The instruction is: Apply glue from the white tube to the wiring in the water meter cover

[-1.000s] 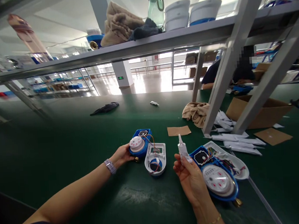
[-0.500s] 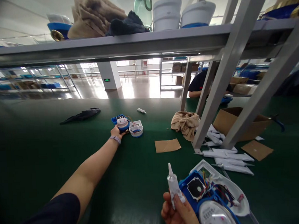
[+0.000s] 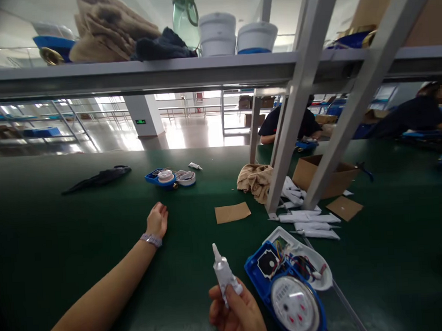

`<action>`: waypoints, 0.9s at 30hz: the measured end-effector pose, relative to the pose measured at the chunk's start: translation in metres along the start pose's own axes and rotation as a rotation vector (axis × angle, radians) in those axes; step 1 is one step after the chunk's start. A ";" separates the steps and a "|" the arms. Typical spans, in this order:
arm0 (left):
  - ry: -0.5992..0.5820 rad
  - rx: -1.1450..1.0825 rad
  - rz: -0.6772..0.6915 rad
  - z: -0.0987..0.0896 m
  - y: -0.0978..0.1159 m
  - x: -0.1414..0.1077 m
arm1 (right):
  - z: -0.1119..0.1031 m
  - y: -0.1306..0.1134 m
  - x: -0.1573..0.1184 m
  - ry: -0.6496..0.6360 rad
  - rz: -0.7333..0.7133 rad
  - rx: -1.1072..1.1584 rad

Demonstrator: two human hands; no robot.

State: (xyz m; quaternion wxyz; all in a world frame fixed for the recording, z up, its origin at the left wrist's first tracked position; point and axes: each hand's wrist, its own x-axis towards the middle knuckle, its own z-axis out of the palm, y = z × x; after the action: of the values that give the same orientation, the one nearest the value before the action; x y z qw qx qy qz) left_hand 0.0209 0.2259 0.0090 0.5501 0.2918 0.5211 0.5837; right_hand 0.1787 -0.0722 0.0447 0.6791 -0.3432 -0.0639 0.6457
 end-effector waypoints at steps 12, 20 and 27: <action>-0.832 0.096 -0.557 0.003 -0.069 -0.275 | -0.006 -0.078 -0.043 -0.135 -0.494 0.024; -0.864 0.279 -0.492 0.056 -0.075 -0.285 | -0.082 -0.167 -0.012 0.284 -0.745 0.132; -0.782 0.438 -0.295 0.036 -0.049 -0.250 | -0.105 -0.161 0.018 0.351 -0.667 0.046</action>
State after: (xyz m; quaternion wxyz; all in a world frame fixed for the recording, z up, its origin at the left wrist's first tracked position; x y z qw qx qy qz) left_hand 0.1267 -0.0074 0.0323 0.7076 0.5217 0.4217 0.2220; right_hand 0.3713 -0.0847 0.0473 0.8601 -0.3937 -0.0404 0.3218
